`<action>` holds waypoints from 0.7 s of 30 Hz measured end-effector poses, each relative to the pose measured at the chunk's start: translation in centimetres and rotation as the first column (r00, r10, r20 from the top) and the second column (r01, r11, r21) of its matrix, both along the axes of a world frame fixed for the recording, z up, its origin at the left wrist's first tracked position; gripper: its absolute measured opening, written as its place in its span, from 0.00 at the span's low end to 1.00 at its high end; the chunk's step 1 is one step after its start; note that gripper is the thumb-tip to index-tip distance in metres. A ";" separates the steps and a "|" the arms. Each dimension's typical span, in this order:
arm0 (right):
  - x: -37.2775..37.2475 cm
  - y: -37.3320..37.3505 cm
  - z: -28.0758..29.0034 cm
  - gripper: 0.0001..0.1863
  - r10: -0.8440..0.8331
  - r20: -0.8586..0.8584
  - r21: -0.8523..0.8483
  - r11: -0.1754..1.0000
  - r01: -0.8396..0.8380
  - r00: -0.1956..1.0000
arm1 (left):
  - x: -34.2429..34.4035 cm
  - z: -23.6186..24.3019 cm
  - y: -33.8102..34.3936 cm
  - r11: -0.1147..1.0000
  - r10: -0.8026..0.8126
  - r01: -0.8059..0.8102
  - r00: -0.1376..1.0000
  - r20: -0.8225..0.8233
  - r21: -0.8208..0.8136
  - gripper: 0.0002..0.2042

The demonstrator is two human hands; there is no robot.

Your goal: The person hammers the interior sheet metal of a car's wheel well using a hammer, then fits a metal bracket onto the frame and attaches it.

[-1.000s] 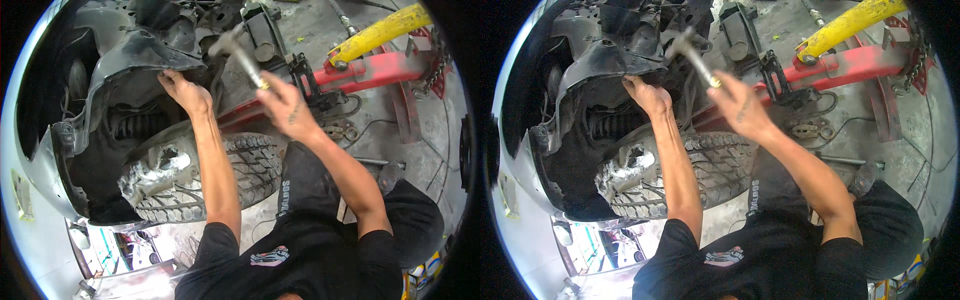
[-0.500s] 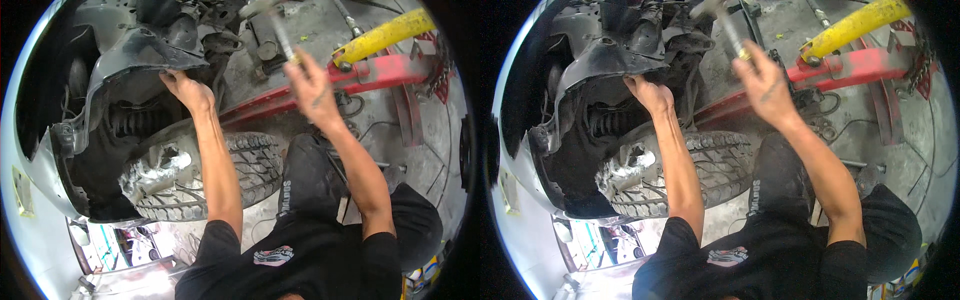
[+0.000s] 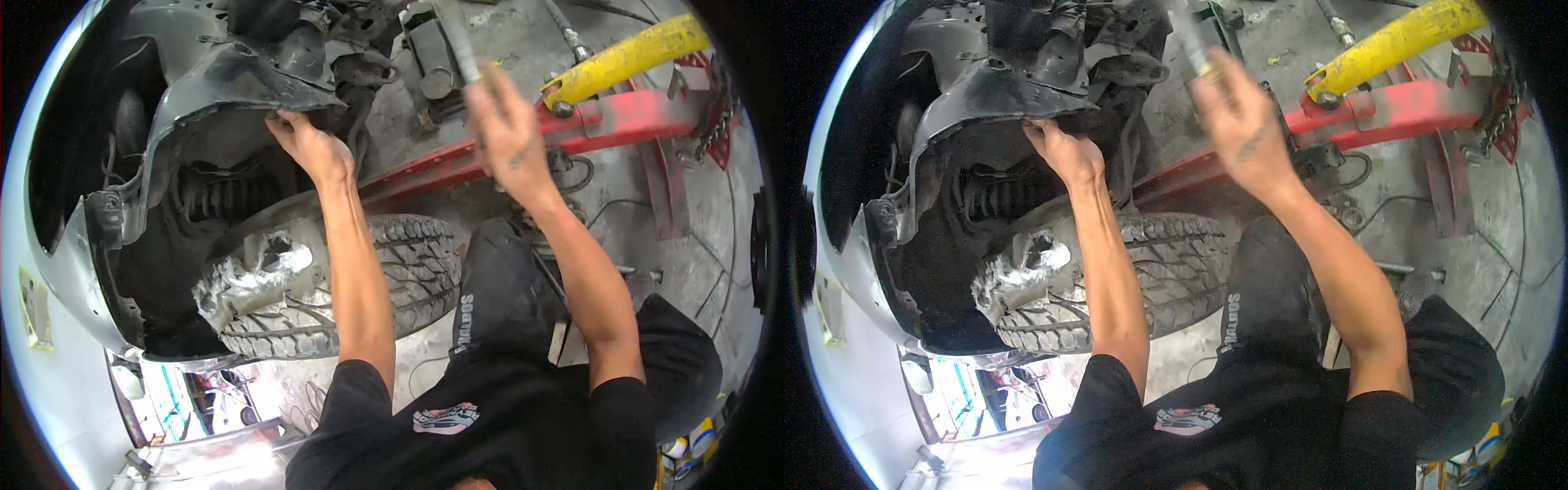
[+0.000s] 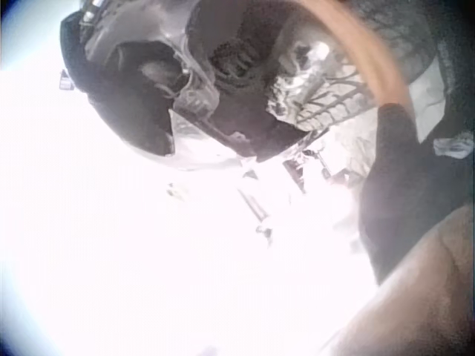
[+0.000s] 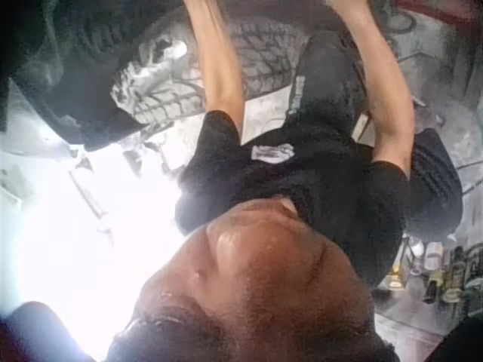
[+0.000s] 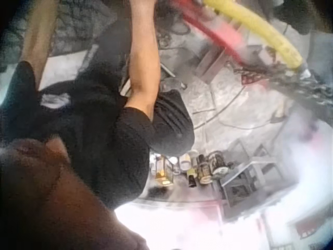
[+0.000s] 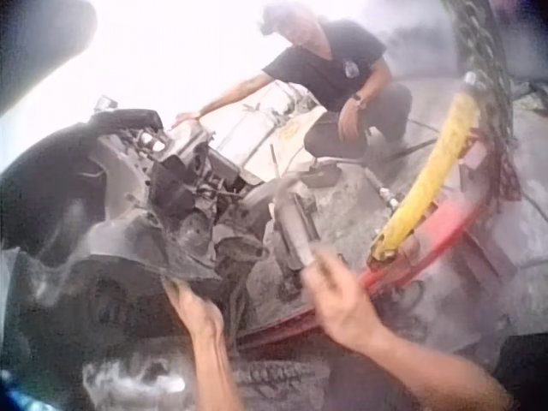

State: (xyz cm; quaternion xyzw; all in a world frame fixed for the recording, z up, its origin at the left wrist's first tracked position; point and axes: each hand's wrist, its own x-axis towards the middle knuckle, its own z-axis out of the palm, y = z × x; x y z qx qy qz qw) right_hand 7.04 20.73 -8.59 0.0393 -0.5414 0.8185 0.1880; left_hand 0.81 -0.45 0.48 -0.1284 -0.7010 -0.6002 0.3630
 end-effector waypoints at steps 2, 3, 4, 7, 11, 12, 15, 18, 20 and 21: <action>-0.2 1.7 0.6 0.19 0.057 0.090 -0.375 0.927 -0.019 0.994 | 0.1 -0.1 0.1 0.999 -0.017 0.017 1.000 0.003 -0.032 0.25; -0.2 -0.3 1.7 0.18 -0.137 0.136 -0.480 0.857 0.186 0.981 | 0.0 -0.1 -0.2 0.999 -0.013 0.013 1.000 -0.001 -0.031 0.25; 0.2 -1.6 -0.5 0.18 -0.024 0.177 -0.373 0.923 0.090 0.984 | -0.3 -0.3 -0.2 1.000 -0.026 0.026 1.000 -0.006 -0.013 0.25; 0.6 -6.6 -4.6 0.27 0.208 -0.090 0.229 0.956 -0.183 0.974 | -0.4 -1.1 1.0 0.998 -0.049 0.048 0.998 0.036 0.029 0.25; -0.2 -1.6 -1.2 0.29 0.221 0.028 0.146 0.964 -0.223 0.975 | 0.6 0.6 -0.9 1.000 0.009 -0.009 1.000 0.005 0.018 0.26; -0.5 -0.3 0.0 0.28 0.190 0.110 0.049 0.979 -0.197 0.975 | 0.4 0.7 -0.6 1.000 -0.009 0.009 1.000 -0.023 -0.025 0.27; -1.0 -1.8 1.2 0.24 0.009 0.382 -0.416 0.895 0.163 0.924 | -0.2 -0.1 0.2 1.000 -0.027 0.027 1.000 0.000 -0.001 0.27; -1.0 -3.0 -1.2 0.25 0.091 0.185 -0.079 0.994 -0.078 0.979 | -0.4 -0.7 0.4 0.999 -0.027 0.026 0.999 0.018 0.022 0.27; -1.2 -4.3 -1.2 0.26 0.290 0.015 0.295 0.913 -0.281 0.957 | -0.3 -0.4 -0.3 1.000 -0.021 0.021 1.000 -0.002 -0.003 0.27; -1.1 -3.6 -1.6 0.27 0.304 0.095 0.266 0.910 -0.319 0.948 | -0.4 -0.2 -0.7 0.999 -0.026 0.025 1.000 -0.014 -0.022 0.27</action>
